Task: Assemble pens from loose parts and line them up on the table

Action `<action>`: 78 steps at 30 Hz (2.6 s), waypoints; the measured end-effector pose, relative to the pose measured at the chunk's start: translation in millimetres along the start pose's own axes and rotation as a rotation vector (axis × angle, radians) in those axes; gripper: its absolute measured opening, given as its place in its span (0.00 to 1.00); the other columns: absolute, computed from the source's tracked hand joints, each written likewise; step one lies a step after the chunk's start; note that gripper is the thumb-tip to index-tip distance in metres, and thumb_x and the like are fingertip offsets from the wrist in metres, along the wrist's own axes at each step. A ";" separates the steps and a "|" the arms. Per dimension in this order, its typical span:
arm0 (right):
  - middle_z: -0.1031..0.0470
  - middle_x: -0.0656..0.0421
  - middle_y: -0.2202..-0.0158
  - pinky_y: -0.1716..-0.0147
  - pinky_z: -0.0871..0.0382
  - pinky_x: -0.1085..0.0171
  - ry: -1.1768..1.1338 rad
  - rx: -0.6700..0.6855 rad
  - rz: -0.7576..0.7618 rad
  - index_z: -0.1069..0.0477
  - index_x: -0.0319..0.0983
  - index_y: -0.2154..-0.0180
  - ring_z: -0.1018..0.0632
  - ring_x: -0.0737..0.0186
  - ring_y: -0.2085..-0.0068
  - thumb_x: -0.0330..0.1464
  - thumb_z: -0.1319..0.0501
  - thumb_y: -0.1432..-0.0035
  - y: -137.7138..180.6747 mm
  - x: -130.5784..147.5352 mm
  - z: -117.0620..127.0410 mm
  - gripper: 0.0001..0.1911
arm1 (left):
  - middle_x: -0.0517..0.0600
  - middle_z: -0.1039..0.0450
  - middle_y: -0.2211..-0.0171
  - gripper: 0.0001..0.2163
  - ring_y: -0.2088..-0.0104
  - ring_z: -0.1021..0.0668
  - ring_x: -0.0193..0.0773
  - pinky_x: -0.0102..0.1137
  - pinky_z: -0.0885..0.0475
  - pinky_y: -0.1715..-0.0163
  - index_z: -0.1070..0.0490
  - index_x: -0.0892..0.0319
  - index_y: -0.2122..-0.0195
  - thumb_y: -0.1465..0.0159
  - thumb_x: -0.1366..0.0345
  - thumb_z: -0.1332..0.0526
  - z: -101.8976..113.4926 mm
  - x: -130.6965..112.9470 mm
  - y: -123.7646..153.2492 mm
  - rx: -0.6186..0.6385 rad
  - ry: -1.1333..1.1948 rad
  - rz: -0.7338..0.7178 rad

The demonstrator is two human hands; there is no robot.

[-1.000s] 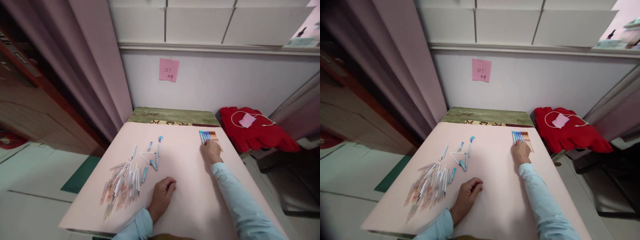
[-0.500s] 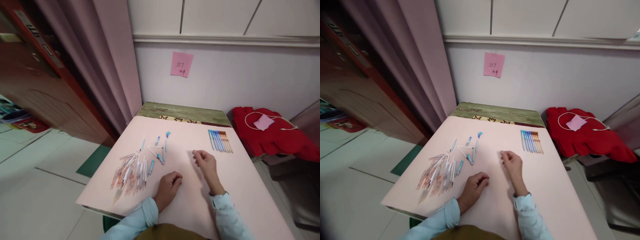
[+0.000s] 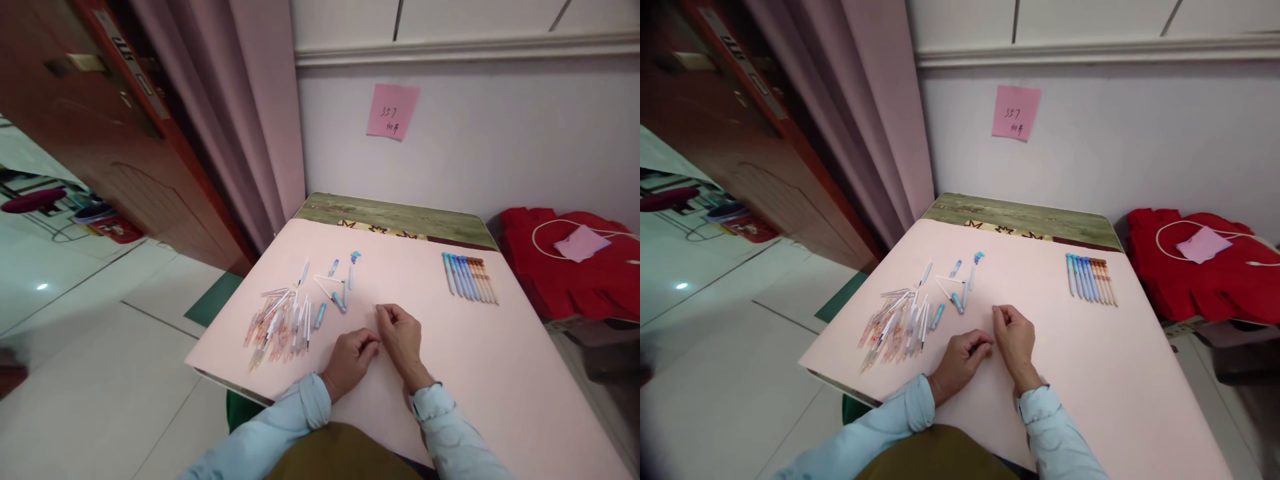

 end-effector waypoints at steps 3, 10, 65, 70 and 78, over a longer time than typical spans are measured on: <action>0.27 0.61 0.81 0.75 0.40 0.65 0.026 0.004 -0.003 0.22 0.40 0.72 0.29 0.62 0.77 0.49 0.45 0.41 2.2 1.6 0.5 0.22 | 0.49 0.24 0.71 0.08 0.70 0.25 0.36 0.29 0.31 0.66 0.25 0.59 0.65 0.36 0.69 0.44 -0.3 1.1 1.1 -0.001 -0.003 -0.005; 0.28 0.62 0.82 0.75 0.40 0.66 0.012 0.014 -0.004 0.23 0.41 0.73 0.29 0.62 0.77 0.48 0.44 0.40 3.7 4.2 2.4 0.21 | 0.48 0.24 0.71 0.08 0.69 0.24 0.36 0.29 0.31 0.65 0.25 0.59 0.65 0.37 0.69 0.44 -0.4 -1.0 1.2 0.006 -0.002 -0.011; 0.23 0.61 0.75 0.73 0.39 0.67 0.049 0.104 0.101 0.27 0.41 0.70 0.25 0.64 0.73 0.40 0.40 0.43 9.1 51.9 -11.8 0.10 | 0.45 0.29 0.78 0.16 0.81 0.30 0.29 0.25 0.37 0.82 0.30 0.61 0.69 0.39 0.51 0.38 31.2 16.1 -2.5 -0.419 0.527 0.163; 0.24 0.61 0.77 0.76 0.36 0.68 -0.140 0.119 0.117 0.27 0.40 0.70 0.27 0.65 0.77 0.43 0.38 0.44 24.2 54.2 8.3 0.13 | 0.53 0.22 0.64 0.19 0.69 0.21 0.36 0.32 0.25 0.68 0.30 0.62 0.57 0.43 0.55 0.32 27.8 18.1 -11.8 -0.356 0.804 0.220; 0.24 0.61 0.75 0.75 0.36 0.69 -0.030 0.139 0.311 0.23 0.40 0.67 0.27 0.67 0.77 0.42 0.37 0.42 36.6 65.5 12.7 0.12 | 0.49 0.23 0.70 0.16 0.70 0.21 0.35 0.31 0.25 0.65 0.28 0.62 0.60 0.45 0.60 0.30 29.4 21.6 -11.5 -0.340 0.982 0.260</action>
Point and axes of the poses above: each hand's wrist, its own y-axis away from the middle knuckle, its own z-axis out of the back of the hand, x = y × z, the point moved 4 cm from there along -y, towards the middle knuckle
